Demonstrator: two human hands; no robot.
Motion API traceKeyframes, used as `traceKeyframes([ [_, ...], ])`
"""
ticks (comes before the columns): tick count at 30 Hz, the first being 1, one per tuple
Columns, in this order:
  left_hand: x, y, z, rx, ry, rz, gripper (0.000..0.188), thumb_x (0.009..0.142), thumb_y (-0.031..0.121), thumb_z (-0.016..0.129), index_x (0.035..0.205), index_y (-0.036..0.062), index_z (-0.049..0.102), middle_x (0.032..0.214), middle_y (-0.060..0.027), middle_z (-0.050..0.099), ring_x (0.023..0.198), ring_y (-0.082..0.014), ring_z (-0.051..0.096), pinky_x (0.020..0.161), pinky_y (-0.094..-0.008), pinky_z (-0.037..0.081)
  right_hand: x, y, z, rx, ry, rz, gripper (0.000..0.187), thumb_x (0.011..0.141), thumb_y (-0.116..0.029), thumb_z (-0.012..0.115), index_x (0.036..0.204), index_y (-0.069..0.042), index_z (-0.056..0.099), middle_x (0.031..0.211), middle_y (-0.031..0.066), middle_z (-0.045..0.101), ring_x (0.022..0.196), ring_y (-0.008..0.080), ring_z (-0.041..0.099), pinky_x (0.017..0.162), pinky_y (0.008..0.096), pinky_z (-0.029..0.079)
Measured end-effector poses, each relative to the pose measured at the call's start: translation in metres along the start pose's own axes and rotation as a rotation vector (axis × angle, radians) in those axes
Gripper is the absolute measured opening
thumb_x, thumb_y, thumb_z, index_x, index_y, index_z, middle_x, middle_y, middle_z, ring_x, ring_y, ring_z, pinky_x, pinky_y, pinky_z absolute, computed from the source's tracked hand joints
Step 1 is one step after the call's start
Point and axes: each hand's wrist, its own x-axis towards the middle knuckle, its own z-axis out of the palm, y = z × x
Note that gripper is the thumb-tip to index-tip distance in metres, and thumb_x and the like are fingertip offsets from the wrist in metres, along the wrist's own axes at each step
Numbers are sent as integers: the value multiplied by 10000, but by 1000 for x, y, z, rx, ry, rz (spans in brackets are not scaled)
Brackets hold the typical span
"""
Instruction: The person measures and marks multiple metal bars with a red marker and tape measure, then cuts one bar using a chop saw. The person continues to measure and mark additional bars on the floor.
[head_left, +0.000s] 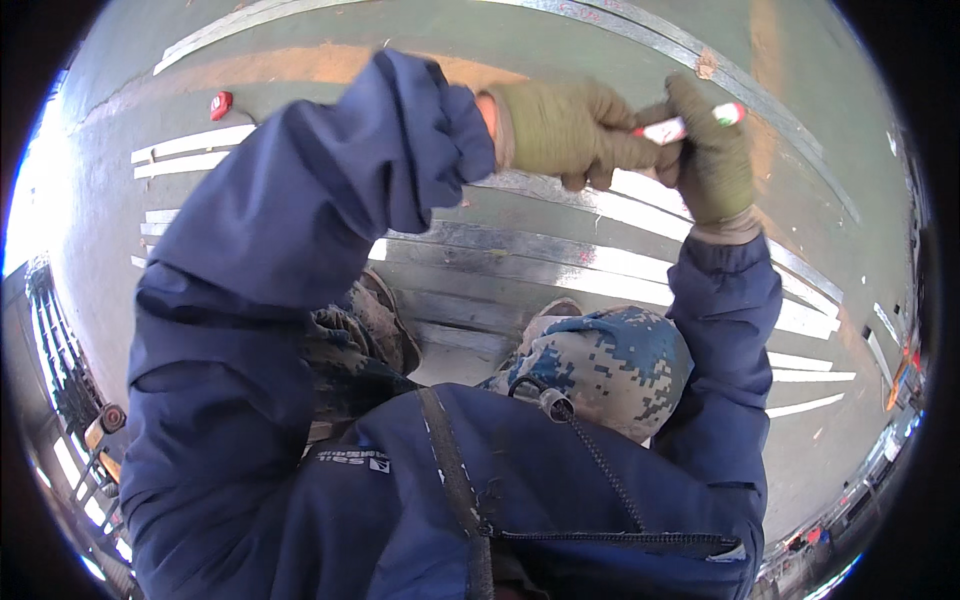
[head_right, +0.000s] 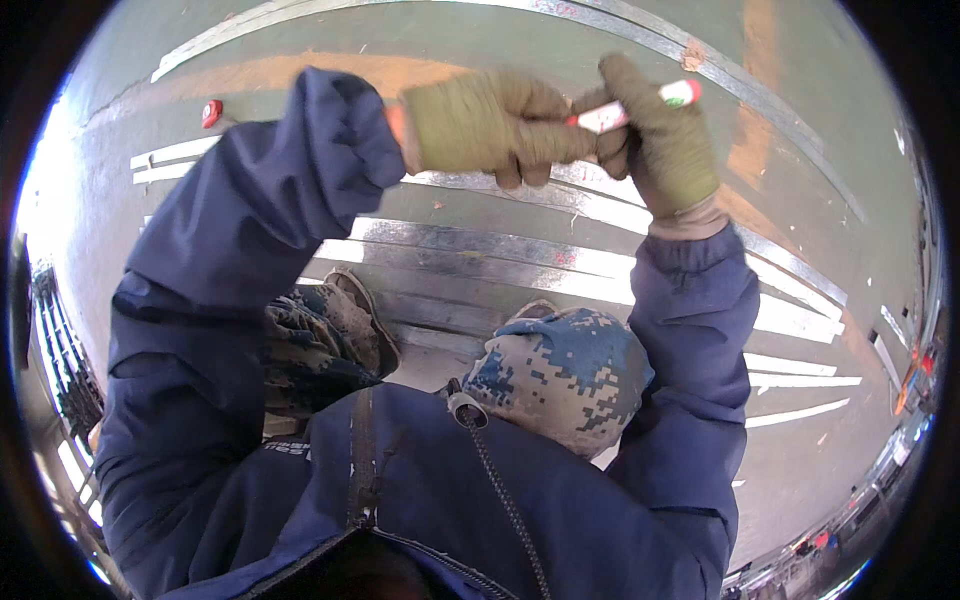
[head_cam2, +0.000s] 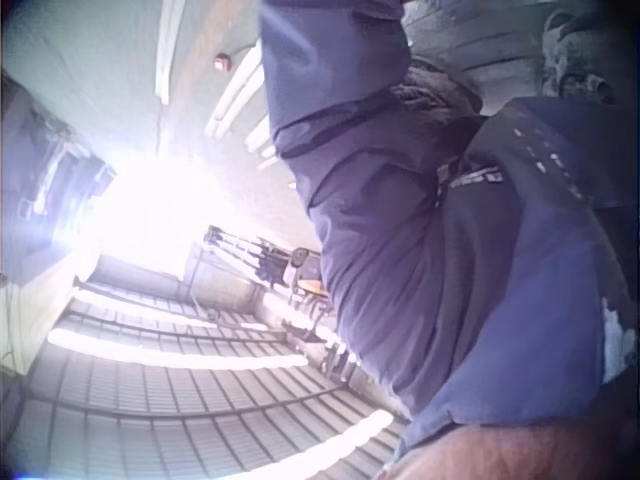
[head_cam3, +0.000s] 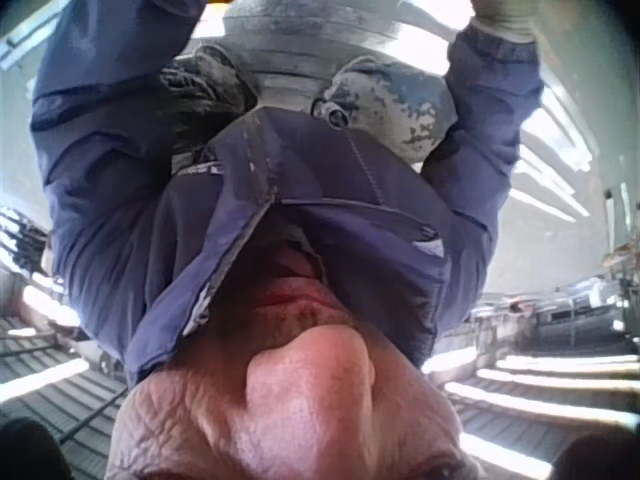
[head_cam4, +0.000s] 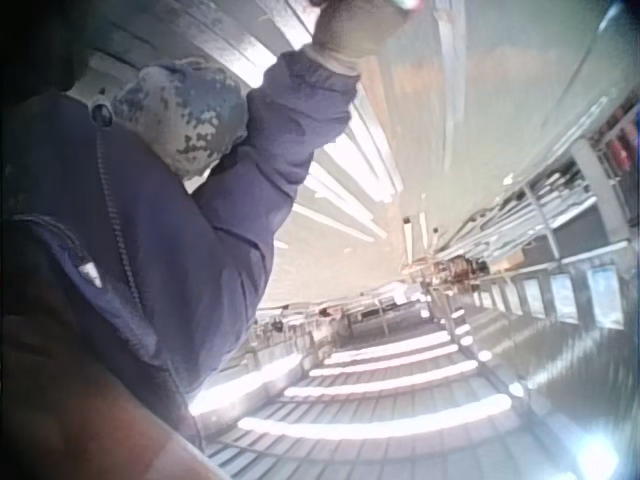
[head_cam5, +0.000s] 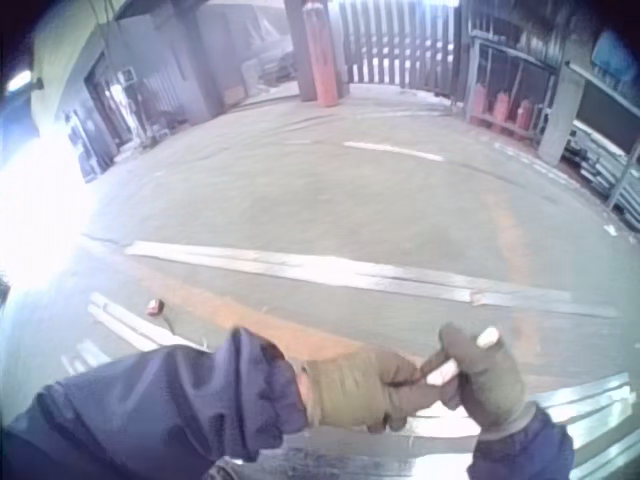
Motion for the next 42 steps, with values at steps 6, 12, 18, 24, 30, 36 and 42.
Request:
traceKeyframes([
  [6, -40, 19, -24, 393, -99, -10, 432, 999, 415, 668, 958, -13, 721, 722, -55, 672, 617, -119, 620, 582, -276, 529, 10, -64, -74, 278, -30, -233, 418, 1000, -360, 651, 1049, 50, 719, 619, -10, 526, 486, 86, 408, 476, 254, 299],
  [12, -44, -125, -59, 743, 115, -334, 461, 942, 469, 707, 1113, 41, 722, 1046, -137, 742, 956, -287, 698, 844, -396, 551, -9, -8, -70, 27, 373, -253, 435, 1027, -358, 624, 1101, 62, 709, 739, 30, 607, 621, 109, 540, 594, 255, 444],
  [18, 4, -179, -23, 1189, -105, 6, 418, 978, 450, 629, 1134, 76, 730, 1501, -107, 516, 1394, -280, 471, 1116, -434, 431, -48, 166, -39, -5, 439, 184, 311, 955, -302, 727, 1096, -27, 752, 812, 52, 699, 701, 116, 655, 660, 265, 542],
  [24, 5, -206, 12, 1302, -159, -32, 438, 1008, 411, 583, 1316, 103, 634, 1650, -83, 330, 1545, -263, 253, 1228, -457, 291, -82, 218, -9, 0, 444, 226, 344, 932, -256, 784, 1158, -2, 731, 996, 63, 721, 808, 116, 657, 739, 253, 532],
  [30, 11, -228, 5, 1336, -69, 28, 423, 986, 351, 628, 1334, 113, 596, 1638, -16, 354, 1538, -213, 270, 1242, -441, 265, -68, 223, -13, -232, 478, 47, 298, 936, -216, 763, 1152, -11, 739, 1112, 98, 736, 1016, 174, 679, 911, 310, 534],
  [36, 17, -228, 3, 1328, -9, 96, 423, 913, 256, 714, 1303, 120, 619, 1572, 13, 430, 1491, -200, 343, 1215, -423, 316, -59, 233, -15, -206, 478, 92, 295, 939, -234, 760, 1135, -15, 749, 1101, 108, 745, 1030, 180, 681, 928, 322, 535],
  [42, 19, -230, 6, 1302, 22, 114, 411, 886, 263, 731, 1258, 102, 657, 1521, 0, 491, 1452, -217, 402, 1172, -397, 384, -55, 232, -7, -285, 461, 51, 290, 938, -229, 756, 1139, -21, 747, 1103, 126, 745, 1035, 211, 698, 934, 336, 543],
])
